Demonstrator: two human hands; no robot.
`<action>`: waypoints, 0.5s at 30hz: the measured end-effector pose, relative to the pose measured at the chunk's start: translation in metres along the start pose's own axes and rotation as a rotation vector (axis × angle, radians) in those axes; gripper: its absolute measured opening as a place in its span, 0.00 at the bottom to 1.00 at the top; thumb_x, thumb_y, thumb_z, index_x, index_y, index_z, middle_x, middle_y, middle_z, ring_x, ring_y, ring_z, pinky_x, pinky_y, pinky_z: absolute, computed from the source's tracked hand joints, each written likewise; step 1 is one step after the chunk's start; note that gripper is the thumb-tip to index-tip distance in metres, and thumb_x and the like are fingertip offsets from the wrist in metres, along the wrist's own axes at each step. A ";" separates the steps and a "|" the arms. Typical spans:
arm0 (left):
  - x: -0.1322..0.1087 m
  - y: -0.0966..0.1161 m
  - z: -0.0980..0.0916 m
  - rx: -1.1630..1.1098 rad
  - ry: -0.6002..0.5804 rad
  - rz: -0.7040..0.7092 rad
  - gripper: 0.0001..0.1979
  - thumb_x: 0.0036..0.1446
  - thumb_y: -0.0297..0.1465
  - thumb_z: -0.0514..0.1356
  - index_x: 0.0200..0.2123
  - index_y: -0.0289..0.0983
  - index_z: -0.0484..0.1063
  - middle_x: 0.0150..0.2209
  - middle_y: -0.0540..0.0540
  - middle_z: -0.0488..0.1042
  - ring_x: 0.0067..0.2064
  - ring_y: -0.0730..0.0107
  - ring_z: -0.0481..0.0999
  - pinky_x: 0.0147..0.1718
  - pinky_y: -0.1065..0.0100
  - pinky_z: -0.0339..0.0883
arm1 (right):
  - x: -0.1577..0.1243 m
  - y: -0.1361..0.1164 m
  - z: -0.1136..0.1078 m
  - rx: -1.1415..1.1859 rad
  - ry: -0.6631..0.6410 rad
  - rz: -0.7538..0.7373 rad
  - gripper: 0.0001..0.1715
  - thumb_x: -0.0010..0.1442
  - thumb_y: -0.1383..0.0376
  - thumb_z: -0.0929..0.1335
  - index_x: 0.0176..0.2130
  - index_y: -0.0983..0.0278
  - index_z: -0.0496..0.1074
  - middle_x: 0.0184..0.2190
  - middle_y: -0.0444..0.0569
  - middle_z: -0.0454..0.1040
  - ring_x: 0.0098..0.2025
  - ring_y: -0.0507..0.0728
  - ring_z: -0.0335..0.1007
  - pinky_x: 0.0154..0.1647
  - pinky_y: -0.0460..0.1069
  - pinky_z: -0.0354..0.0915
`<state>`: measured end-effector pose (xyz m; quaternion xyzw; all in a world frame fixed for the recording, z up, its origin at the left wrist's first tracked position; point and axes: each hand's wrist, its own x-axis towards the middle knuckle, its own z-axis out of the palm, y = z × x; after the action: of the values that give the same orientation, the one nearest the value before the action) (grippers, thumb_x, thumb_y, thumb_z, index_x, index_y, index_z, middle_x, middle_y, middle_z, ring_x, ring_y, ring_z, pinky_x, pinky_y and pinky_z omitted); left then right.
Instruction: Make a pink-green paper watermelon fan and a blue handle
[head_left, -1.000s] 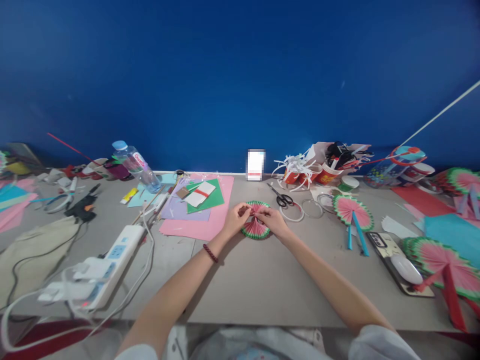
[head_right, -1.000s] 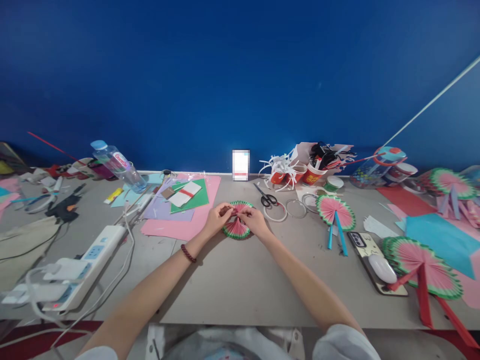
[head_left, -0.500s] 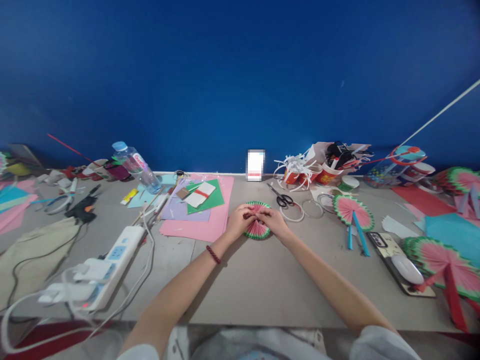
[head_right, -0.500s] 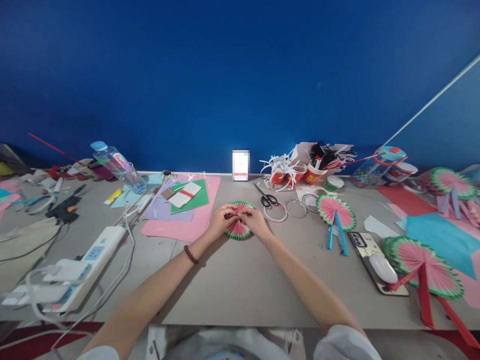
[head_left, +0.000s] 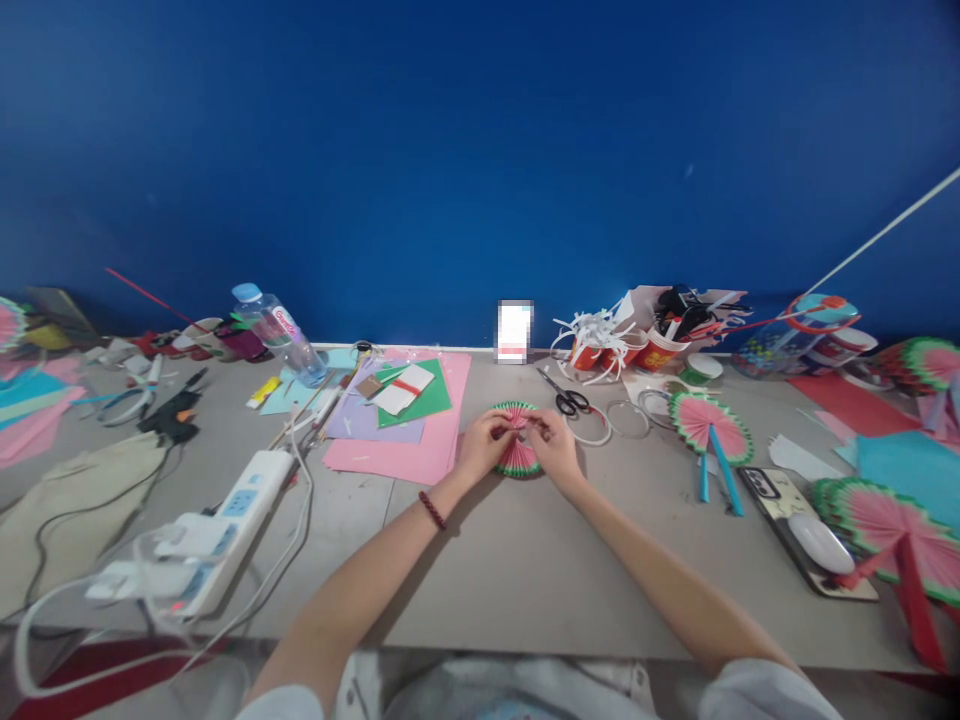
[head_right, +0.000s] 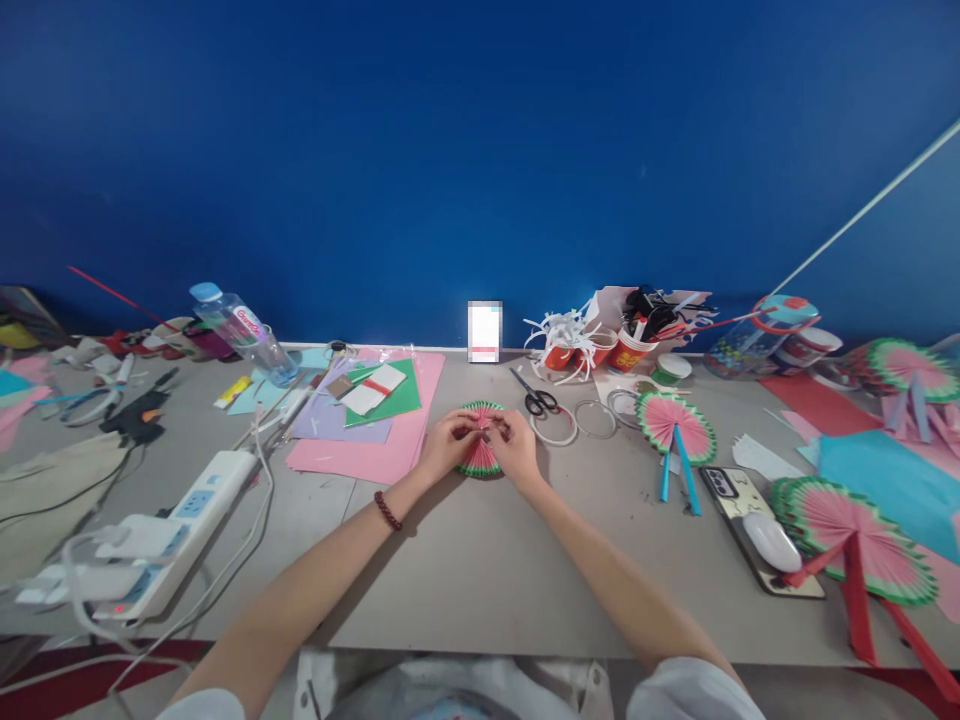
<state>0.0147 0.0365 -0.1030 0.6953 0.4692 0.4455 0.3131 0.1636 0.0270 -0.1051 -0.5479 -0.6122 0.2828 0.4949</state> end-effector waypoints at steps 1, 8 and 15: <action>0.000 0.000 0.000 -0.002 0.000 0.000 0.04 0.52 0.27 0.61 0.27 0.38 0.76 0.40 0.45 0.75 0.42 0.66 0.75 0.42 0.65 0.69 | 0.000 -0.001 -0.002 -0.058 0.006 -0.062 0.13 0.53 0.66 0.63 0.37 0.63 0.74 0.34 0.51 0.74 0.34 0.56 0.68 0.37 0.50 0.65; 0.000 -0.002 -0.001 0.029 -0.005 0.011 0.03 0.51 0.26 0.61 0.27 0.37 0.74 0.40 0.45 0.76 0.42 0.65 0.75 0.43 0.64 0.68 | 0.004 0.001 -0.004 -0.034 -0.222 -0.047 0.11 0.50 0.68 0.65 0.35 0.63 0.73 0.32 0.48 0.76 0.35 0.56 0.71 0.39 0.51 0.66; 0.001 -0.002 -0.003 0.033 -0.009 -0.001 0.03 0.52 0.27 0.60 0.28 0.37 0.75 0.41 0.43 0.76 0.43 0.64 0.75 0.43 0.63 0.68 | 0.005 0.002 -0.006 0.052 -0.271 -0.057 0.08 0.51 0.65 0.68 0.34 0.62 0.75 0.33 0.49 0.76 0.37 0.57 0.71 0.42 0.52 0.66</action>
<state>0.0117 0.0378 -0.1034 0.7021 0.4752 0.4344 0.3041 0.1706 0.0308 -0.1037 -0.4741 -0.6813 0.3558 0.4296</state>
